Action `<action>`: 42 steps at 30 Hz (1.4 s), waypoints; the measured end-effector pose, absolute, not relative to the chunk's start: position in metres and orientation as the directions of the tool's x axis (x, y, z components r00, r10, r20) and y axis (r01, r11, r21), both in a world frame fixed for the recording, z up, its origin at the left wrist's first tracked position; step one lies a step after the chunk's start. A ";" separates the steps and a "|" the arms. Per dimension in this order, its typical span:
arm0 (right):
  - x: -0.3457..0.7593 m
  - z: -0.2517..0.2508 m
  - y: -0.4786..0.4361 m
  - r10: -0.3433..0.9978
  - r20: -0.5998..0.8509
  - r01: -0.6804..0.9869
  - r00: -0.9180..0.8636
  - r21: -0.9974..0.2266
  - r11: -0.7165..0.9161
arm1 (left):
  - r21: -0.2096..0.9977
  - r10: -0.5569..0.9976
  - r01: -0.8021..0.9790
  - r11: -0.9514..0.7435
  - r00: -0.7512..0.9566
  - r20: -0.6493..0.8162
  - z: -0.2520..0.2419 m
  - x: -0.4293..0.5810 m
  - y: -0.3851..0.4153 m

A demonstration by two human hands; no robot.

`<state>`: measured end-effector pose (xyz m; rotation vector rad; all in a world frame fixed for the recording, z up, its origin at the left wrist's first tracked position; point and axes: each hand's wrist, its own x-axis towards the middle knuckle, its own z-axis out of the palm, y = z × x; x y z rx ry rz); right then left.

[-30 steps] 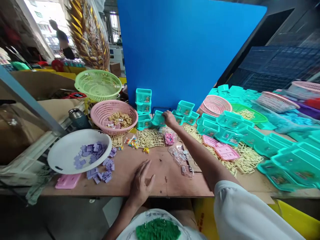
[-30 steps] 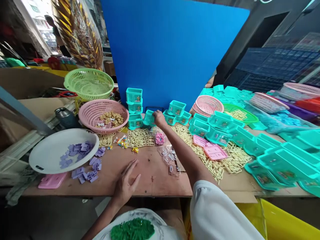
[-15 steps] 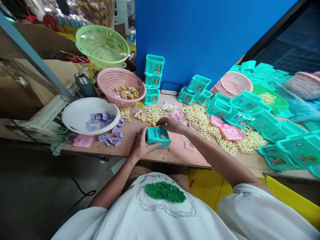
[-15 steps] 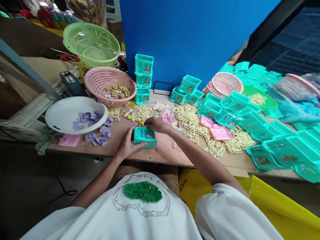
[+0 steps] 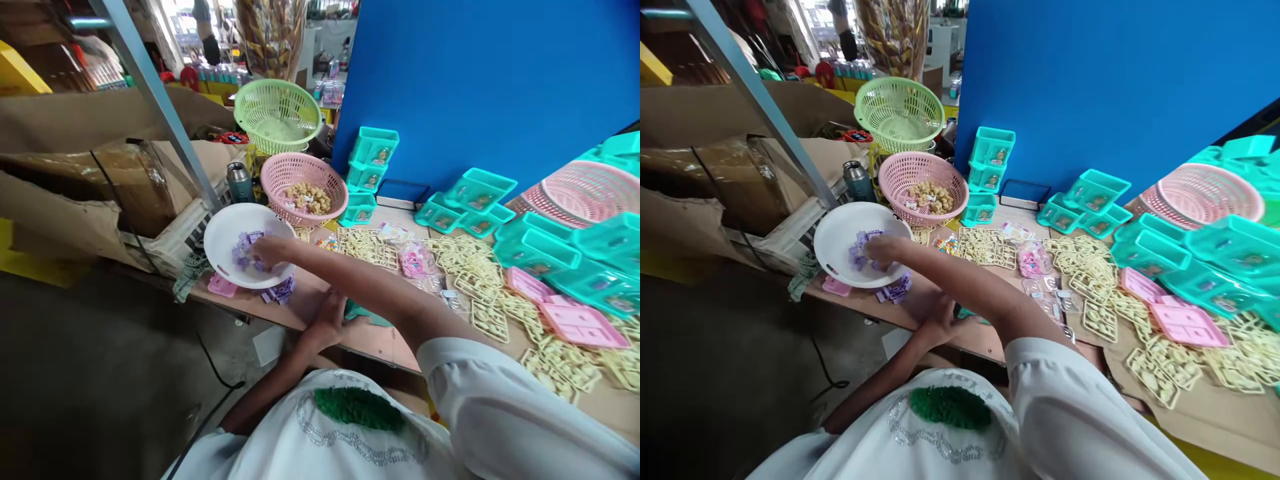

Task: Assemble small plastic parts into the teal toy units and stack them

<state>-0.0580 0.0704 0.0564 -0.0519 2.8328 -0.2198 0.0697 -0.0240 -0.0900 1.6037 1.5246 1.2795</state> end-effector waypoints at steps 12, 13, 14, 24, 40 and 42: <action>-0.022 0.068 0.113 0.222 0.090 0.078 -0.971 -0.757 0.649 | 0.891 0.915 0.314 -0.327 -0.132 0.382 -0.073 0.063 -0.026; -0.004 0.073 0.116 0.252 0.091 0.056 -0.964 -0.851 0.523 | 0.893 0.891 0.293 -0.342 -0.202 0.408 -0.069 0.062 -0.029; 0.016 0.078 0.117 0.279 0.086 0.033 -0.957 -0.918 0.395 | 0.898 0.853 0.258 -0.356 -0.302 0.425 -0.063 0.062 -0.032; 0.174 0.084 0.075 0.469 0.114 -0.001 -0.876 -0.972 0.235 | 0.883 0.768 -0.241 -0.403 -0.613 0.184 0.020 0.055 -0.031; 0.234 0.076 0.093 0.554 -0.421 0.669 -0.718 -0.638 0.382 | 0.830 0.874 0.477 -0.288 -0.222 0.431 -0.058 0.087 -0.010; 0.227 0.078 0.095 0.551 -0.459 0.710 -0.697 -0.552 0.437 | 0.822 0.859 0.490 -0.290 -0.246 0.449 -0.061 0.096 -0.009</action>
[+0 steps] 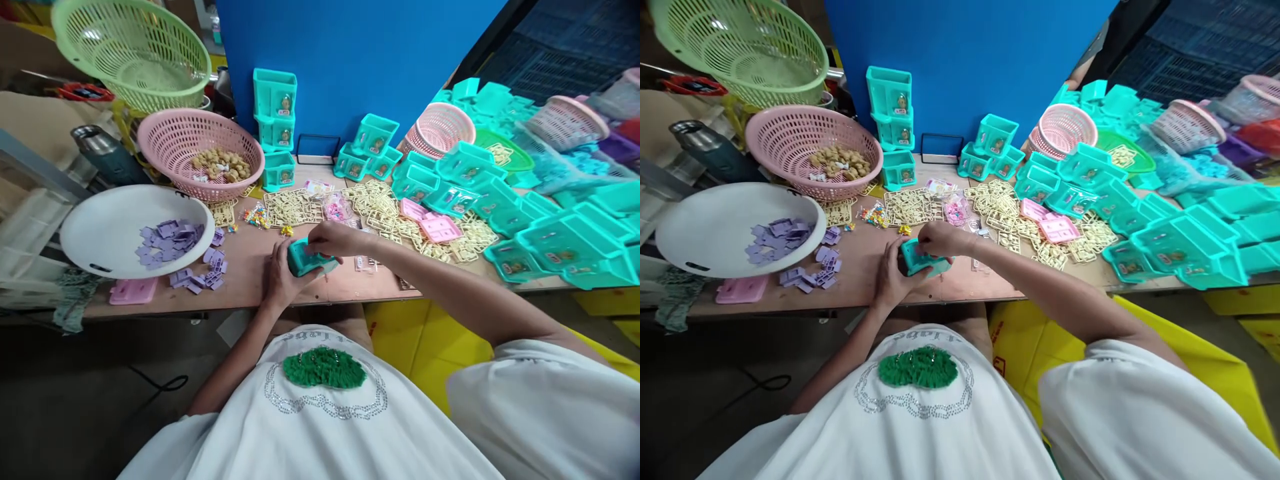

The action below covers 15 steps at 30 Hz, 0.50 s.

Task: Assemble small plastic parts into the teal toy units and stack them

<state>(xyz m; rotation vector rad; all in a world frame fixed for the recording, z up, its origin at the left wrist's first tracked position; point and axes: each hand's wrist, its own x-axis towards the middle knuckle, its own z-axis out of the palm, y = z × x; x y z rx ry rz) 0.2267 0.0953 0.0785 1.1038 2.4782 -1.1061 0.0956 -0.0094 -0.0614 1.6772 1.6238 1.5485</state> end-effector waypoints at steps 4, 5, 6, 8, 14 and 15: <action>0.215 0.081 0.098 0.554 -0.511 0.753 -0.657 -0.415 0.511 | 0.822 0.858 0.495 -0.282 -0.253 0.447 -0.063 0.100 -0.009; 0.213 0.082 0.098 0.551 -0.527 0.760 -0.647 -0.392 0.518 | 0.821 0.854 0.494 -0.288 -0.255 0.453 -0.064 0.100 -0.009; 0.211 0.082 0.099 0.545 -0.545 0.767 -0.637 -0.375 0.521 | 0.818 0.848 0.492 -0.298 -0.258 0.464 -0.065 0.100 -0.008; 0.208 0.083 0.099 0.536 -0.577 0.780 -0.616 -0.356 0.514 | 0.815 0.835 0.486 -0.314 -0.267 0.481 -0.067 0.101 -0.008; 0.194 0.091 0.093 0.551 -0.610 0.806 -0.569 -0.283 0.520 | 0.827 0.840 0.478 -0.297 -0.280 0.464 -0.069 0.103 -0.006; 0.192 0.092 0.092 0.556 -0.608 0.805 -0.566 -0.262 0.533 | 0.828 0.841 0.478 -0.292 -0.283 0.460 -0.069 0.103 -0.006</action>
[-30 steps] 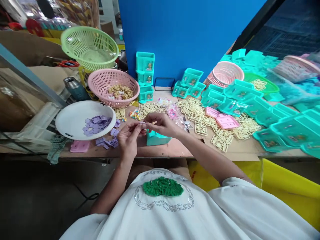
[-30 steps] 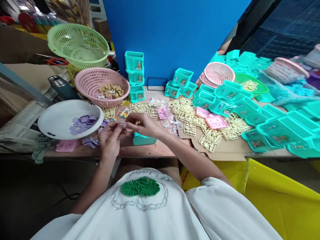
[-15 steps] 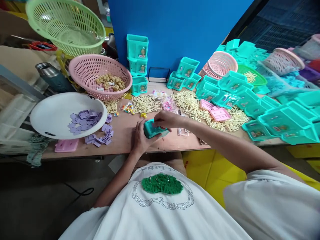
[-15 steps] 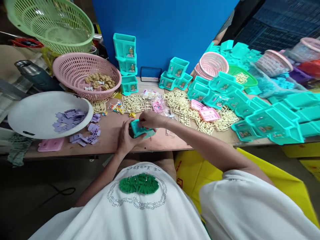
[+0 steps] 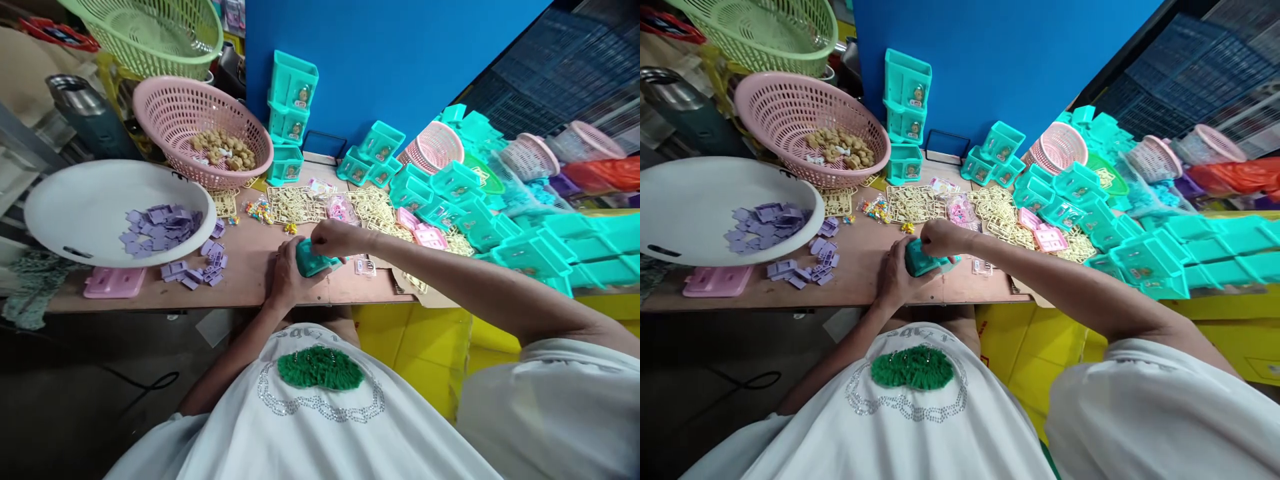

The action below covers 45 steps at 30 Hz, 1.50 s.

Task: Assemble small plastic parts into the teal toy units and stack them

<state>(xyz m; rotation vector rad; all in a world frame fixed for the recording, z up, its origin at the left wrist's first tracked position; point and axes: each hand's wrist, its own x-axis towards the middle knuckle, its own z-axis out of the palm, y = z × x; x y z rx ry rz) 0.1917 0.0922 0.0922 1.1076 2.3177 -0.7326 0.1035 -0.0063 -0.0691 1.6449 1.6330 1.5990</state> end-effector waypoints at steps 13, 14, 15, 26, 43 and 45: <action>0.218 0.062 0.112 0.459 -0.678 0.791 -0.574 -0.605 0.096 | 0.862 0.868 0.426 -0.275 -0.276 0.413 -0.066 0.104 -0.008; 0.219 0.062 0.112 0.461 -0.678 0.791 -0.572 -0.604 0.094 | 0.861 0.866 0.427 -0.277 -0.278 0.416 -0.066 0.104 -0.008; 0.218 0.061 0.111 0.461 -0.680 0.794 -0.570 -0.600 0.098 | 0.860 0.864 0.428 -0.279 -0.278 0.419 -0.066 0.104 -0.008; 0.202 0.070 0.110 0.491 -0.707 0.859 -0.509 -0.456 0.234 | 0.845 0.860 0.445 -0.296 -0.261 0.439 -0.069 0.103 -0.007; 0.203 0.069 0.110 0.468 -0.745 0.868 -0.476 -0.482 0.116 | 0.844 0.868 0.467 -0.265 -0.265 0.420 -0.063 0.103 -0.009; 0.211 0.063 0.114 0.430 -0.753 0.825 -0.499 -0.565 -0.032 | 0.855 0.873 0.452 -0.255 -0.272 0.405 -0.063 0.104 -0.010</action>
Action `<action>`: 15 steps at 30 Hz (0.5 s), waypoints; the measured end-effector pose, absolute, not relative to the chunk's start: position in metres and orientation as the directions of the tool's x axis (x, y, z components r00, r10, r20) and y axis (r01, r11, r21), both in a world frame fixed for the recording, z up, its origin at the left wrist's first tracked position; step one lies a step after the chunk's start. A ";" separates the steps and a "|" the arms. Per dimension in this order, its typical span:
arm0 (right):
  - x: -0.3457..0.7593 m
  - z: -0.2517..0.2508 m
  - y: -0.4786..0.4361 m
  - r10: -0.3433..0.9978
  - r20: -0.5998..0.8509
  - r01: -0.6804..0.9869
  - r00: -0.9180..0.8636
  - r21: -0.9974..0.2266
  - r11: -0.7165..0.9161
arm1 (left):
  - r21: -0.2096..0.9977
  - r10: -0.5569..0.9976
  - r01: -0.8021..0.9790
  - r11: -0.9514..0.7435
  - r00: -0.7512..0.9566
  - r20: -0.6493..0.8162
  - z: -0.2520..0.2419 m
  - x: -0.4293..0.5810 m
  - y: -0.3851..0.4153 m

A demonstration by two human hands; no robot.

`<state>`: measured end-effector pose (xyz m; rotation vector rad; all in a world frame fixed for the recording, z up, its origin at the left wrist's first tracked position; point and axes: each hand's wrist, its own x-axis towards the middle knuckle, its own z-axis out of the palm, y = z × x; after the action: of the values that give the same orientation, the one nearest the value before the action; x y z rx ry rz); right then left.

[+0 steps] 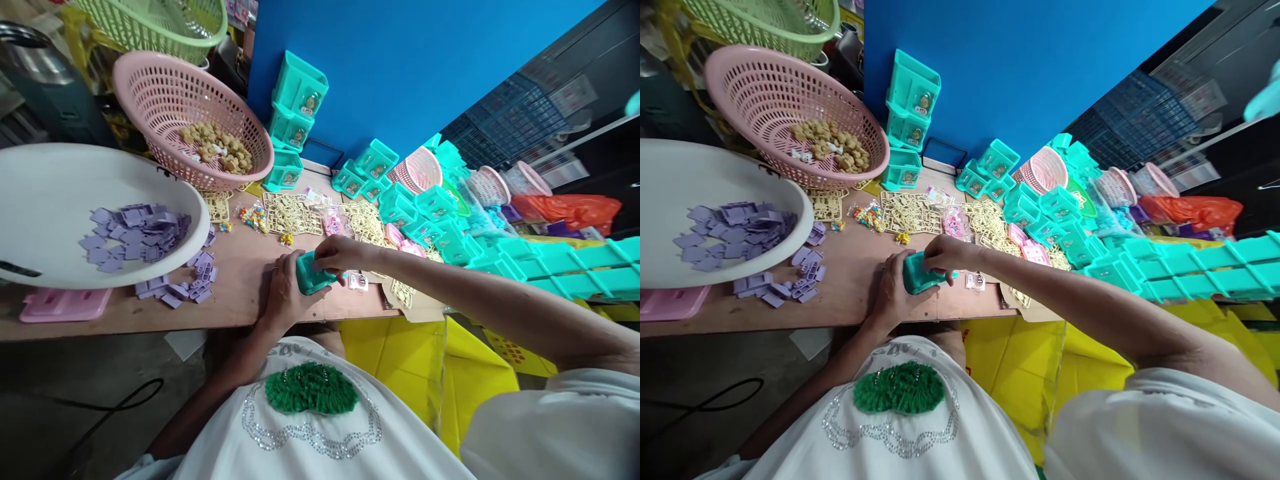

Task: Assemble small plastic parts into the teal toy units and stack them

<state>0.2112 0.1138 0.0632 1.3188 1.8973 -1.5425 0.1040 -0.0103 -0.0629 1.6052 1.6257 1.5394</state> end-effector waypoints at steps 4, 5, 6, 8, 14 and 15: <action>0.226 0.061 0.115 0.403 -0.700 0.701 -0.589 -0.691 -0.175 | 0.858 0.876 0.452 -0.242 -0.278 0.394 -0.067 0.104 -0.011; 0.228 0.061 0.114 0.405 -0.687 0.682 -0.603 -0.708 -0.184 | 0.854 0.875 0.459 -0.243 -0.275 0.397 -0.068 0.104 -0.011; 0.229 0.062 0.113 0.411 -0.676 0.671 -0.611 -0.718 -0.184 | 0.851 0.876 0.465 -0.244 -0.271 0.399 -0.069 0.104 -0.011; 0.230 0.063 0.111 0.425 -0.668 0.673 -0.611 -0.721 -0.166 | 0.852 0.882 0.468 -0.236 -0.266 0.390 -0.070 0.103 -0.011; 0.221 0.063 0.109 0.449 -0.687 0.750 -0.572 -0.659 -0.052 | 0.869 0.893 0.440 -0.225 -0.263 0.365 -0.065 0.101 -0.011; 0.220 0.063 0.109 0.453 -0.692 0.764 -0.562 -0.644 -0.034 | 0.873 0.894 0.432 -0.225 -0.264 0.361 -0.065 0.101 -0.011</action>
<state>0.2198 0.1085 0.0632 1.2929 1.9697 -1.6295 0.1009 -0.0113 -0.0648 1.5742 1.6207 1.4954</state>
